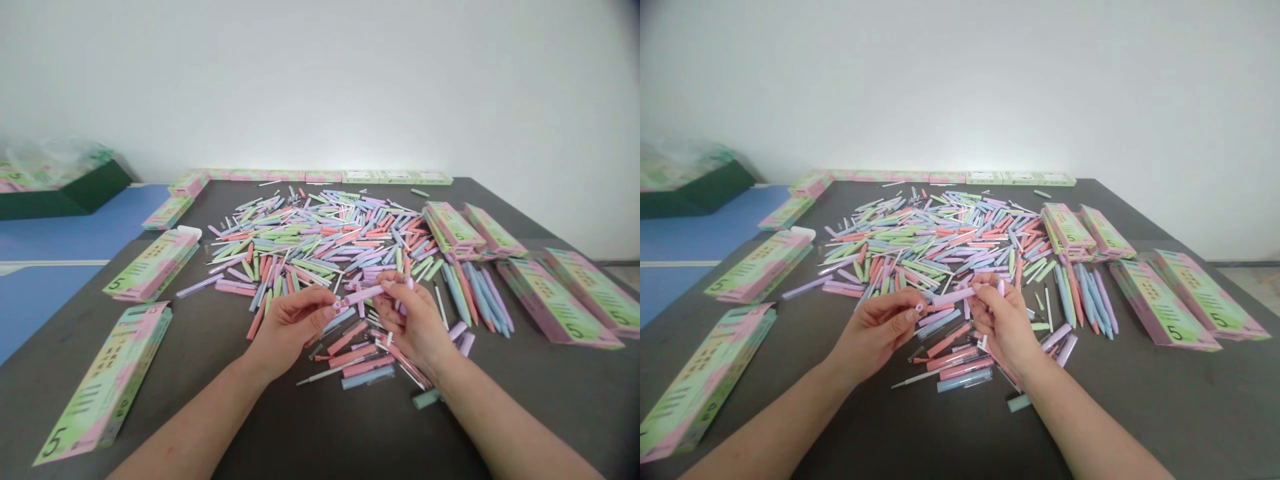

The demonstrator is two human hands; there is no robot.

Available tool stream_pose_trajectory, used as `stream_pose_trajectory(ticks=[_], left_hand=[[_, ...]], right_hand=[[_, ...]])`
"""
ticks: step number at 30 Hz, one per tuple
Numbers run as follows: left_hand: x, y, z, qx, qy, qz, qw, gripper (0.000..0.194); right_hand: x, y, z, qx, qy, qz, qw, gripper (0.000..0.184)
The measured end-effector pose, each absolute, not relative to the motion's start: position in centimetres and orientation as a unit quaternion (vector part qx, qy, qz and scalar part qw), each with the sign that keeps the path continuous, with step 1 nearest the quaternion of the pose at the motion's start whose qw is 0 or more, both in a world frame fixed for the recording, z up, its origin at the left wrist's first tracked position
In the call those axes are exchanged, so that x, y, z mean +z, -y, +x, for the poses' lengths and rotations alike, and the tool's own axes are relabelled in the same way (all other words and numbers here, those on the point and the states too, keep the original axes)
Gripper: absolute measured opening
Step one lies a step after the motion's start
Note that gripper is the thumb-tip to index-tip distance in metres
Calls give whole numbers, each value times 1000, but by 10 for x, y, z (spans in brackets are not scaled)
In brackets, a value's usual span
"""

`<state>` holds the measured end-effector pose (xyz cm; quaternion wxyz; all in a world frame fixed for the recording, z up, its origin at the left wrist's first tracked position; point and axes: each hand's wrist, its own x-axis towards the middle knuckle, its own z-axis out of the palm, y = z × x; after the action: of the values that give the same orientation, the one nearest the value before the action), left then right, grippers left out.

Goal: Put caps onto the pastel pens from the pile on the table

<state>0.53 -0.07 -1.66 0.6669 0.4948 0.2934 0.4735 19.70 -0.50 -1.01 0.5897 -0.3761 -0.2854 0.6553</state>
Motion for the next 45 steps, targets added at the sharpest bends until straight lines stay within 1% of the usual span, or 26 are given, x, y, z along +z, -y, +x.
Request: stream_pose_trajectory(ticks=[4,8,16,25,33,36,42,45], left_hand=[[-14,2,7,470,-308,464,684,14],[-13,1,8,477,-282,470,687,10],[-15,0,8,498,-253,466,687,10],[-11,1,8,508,-254,463,680,11],[-11,0,8,516,-244,464,677,22],[-11,0,8,531,-252,457,667,24],[-8,-2,9,596,-311,416,612,14],[-7,-4,7,619,-323,422,578,12]], right_hand=[[-12,4,196,679,279,-376,565,7],[-14,5,193,702,277,-371,541,10],[-15,5,194,716,268,-356,538,8],[-13,5,195,727,255,-349,533,7],[-12,5,195,732,243,-351,531,7],[-12,6,194,733,243,-352,529,10],[-14,6,193,735,255,-355,518,13],[-16,7,192,741,260,-356,506,15]])
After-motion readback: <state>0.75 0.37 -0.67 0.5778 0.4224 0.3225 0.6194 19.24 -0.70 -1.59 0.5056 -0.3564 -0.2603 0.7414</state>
